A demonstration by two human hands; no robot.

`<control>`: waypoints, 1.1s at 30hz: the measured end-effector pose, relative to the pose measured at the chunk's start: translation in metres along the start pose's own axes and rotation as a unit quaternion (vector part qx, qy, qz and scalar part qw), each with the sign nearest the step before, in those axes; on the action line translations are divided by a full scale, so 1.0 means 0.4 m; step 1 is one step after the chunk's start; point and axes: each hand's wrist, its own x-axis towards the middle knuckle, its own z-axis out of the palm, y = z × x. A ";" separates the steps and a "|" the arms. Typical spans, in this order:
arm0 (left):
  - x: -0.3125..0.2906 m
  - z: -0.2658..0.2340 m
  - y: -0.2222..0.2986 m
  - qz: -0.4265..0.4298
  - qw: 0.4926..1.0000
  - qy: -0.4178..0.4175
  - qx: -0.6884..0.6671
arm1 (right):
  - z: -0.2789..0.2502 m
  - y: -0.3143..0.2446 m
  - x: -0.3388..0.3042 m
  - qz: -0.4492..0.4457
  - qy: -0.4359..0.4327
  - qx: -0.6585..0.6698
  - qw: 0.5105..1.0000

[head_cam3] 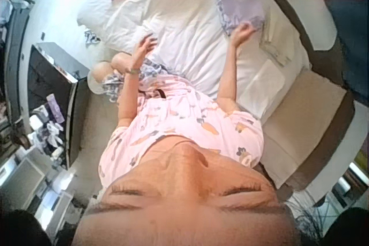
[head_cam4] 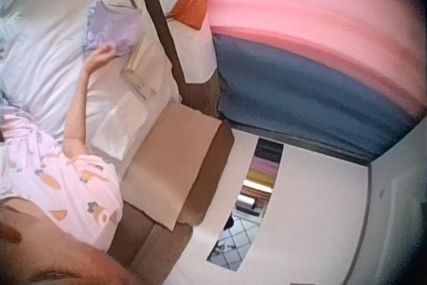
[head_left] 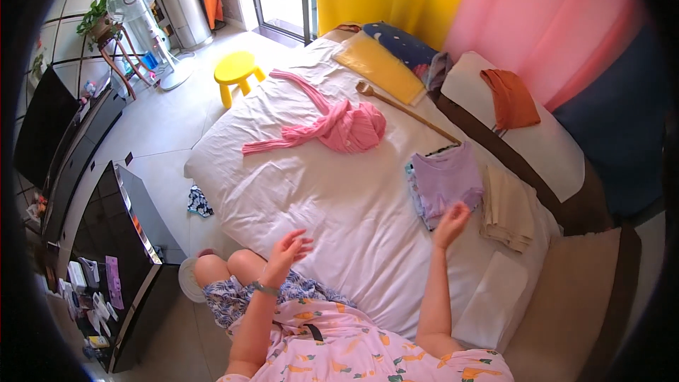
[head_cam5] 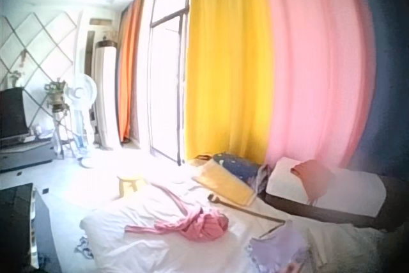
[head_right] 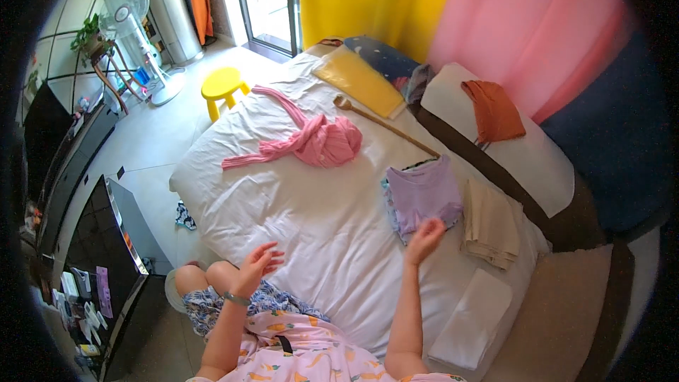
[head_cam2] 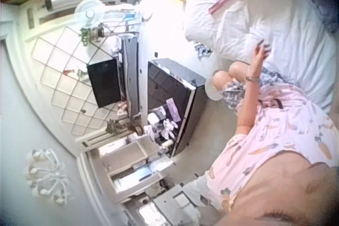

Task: The person folds a white sheet, beige trousers, a patterned blue top, a purple t-shirt, and a pink cardigan on a bed.

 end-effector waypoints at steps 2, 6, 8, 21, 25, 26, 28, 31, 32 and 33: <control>-0.015 -0.024 -0.040 -0.021 0.999 -0.003 -0.035 | 0.132 -0.120 -0.065 0.031 -0.190 0.070 0.979; -0.035 -0.011 -0.018 -0.016 0.998 0.010 -0.063 | 0.436 -0.305 -0.084 -0.097 -0.377 0.079 0.918; -0.020 0.004 -0.007 -0.003 0.997 0.005 -0.076 | 0.558 -0.322 -0.044 -0.298 -0.266 0.072 0.914; 0.082 0.065 0.046 0.407 0.830 -0.018 0.382 | -0.037 -0.504 -0.141 0.038 -0.582 0.119 0.804; -0.011 0.129 0.054 0.305 0.871 -0.010 0.384 | -0.268 -0.401 -0.074 0.182 -0.333 0.232 0.896; -0.008 0.102 0.028 0.328 0.846 0.037 0.419 | -0.307 -0.371 -0.064 0.238 -0.274 0.271 0.892; -0.025 0.064 0.020 0.285 0.877 0.078 0.379 | -0.369 -0.302 -0.061 0.279 -0.246 0.269 0.889; -0.011 -0.050 -0.021 0.179 0.926 0.149 0.296 | -0.425 -0.182 -0.096 0.330 -0.242 0.275 0.870; -0.004 -0.093 -0.041 0.196 0.927 0.152 0.281 | -0.436 -0.135 -0.117 0.372 -0.313 0.190 0.853; 0.001 -0.113 -0.055 0.215 0.928 0.153 0.264 | -0.448 -0.079 -0.137 0.407 -0.379 0.102 0.825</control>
